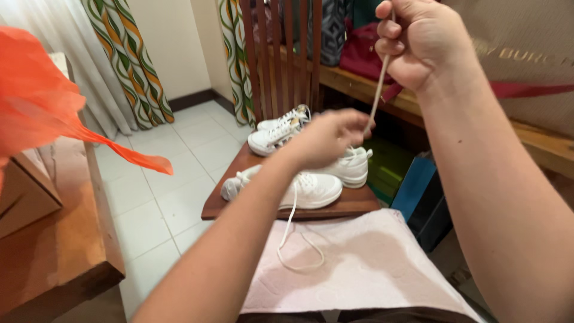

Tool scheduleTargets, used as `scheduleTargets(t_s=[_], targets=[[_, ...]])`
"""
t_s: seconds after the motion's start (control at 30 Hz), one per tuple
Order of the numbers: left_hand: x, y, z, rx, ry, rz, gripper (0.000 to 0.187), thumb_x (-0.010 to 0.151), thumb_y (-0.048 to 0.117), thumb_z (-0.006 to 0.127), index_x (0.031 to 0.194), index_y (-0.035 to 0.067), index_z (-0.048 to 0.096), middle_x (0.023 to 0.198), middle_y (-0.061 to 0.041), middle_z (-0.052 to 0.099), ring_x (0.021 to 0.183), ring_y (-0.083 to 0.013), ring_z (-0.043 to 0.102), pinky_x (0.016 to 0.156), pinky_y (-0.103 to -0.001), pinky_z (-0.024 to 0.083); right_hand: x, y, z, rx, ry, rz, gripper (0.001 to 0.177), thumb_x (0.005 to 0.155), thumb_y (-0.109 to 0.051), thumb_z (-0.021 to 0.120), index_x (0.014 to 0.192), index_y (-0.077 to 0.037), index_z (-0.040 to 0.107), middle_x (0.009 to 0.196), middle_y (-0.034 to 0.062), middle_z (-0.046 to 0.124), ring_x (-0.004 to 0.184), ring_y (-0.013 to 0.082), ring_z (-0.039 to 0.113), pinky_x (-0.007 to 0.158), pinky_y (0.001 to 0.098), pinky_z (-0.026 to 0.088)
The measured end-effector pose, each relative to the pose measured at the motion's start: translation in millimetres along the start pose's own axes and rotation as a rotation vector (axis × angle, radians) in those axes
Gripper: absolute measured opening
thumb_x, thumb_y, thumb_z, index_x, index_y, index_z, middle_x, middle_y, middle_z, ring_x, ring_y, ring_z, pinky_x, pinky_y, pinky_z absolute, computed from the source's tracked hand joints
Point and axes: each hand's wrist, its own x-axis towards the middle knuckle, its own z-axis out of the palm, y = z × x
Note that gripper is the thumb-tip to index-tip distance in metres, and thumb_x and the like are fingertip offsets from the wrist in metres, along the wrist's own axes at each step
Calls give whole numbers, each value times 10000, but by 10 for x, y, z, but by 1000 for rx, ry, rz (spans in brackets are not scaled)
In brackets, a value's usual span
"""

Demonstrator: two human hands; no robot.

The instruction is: The person removes a white shoelace from a white sneaker and then re-laces the same shoe by threading the lace through the eyelets and tying it. The task is performed on a wooden surface with other shoes visible nearby.

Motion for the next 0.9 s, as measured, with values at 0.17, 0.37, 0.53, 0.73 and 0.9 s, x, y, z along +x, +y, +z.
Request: scheduleTargets(t_s=[0.17,0.37,0.53,0.73,0.9], targets=[[-466,-573,646,281,-252,-177,567,927,162,637,1466,91,478,1213,-235,671,1120,-379,651,943,-420,510,-83,474,-272,-233,174,267,81,1029,-168,630,1038,-107,682,828,-1,676,648,77,547,535,219,382],[-515,-1633,424,462,14,-427,409,714,-16,641,1090,100,751,1038,-222,738,988,-355,713,879,-440,549,-334,1982,-752,-355,282,607,128,921,-143,730,996,-41,749,823,42,731,623,92,535,522,250,405],[-538,-2337,-267,738,329,-630,204,832,48,673,985,101,798,1001,-233,732,973,-382,709,886,-457,545,-505,3007,-863,-526,368,694,60,887,-105,739,929,-62,742,845,55,750,647,99,584,516,256,403],[-498,-2560,-383,635,93,-543,217,765,122,776,979,141,809,955,-167,766,906,-321,732,863,-404,563,-514,3490,-875,-588,379,760,59,860,-64,742,877,-9,748,765,65,716,604,120,599,504,280,416],[-348,-2655,-387,778,-51,-550,150,802,134,782,941,102,828,966,-212,731,914,-351,707,849,-418,561,-658,3601,-749,-781,439,666,62,791,-61,793,790,-1,779,732,76,737,618,129,642,567,289,506]])
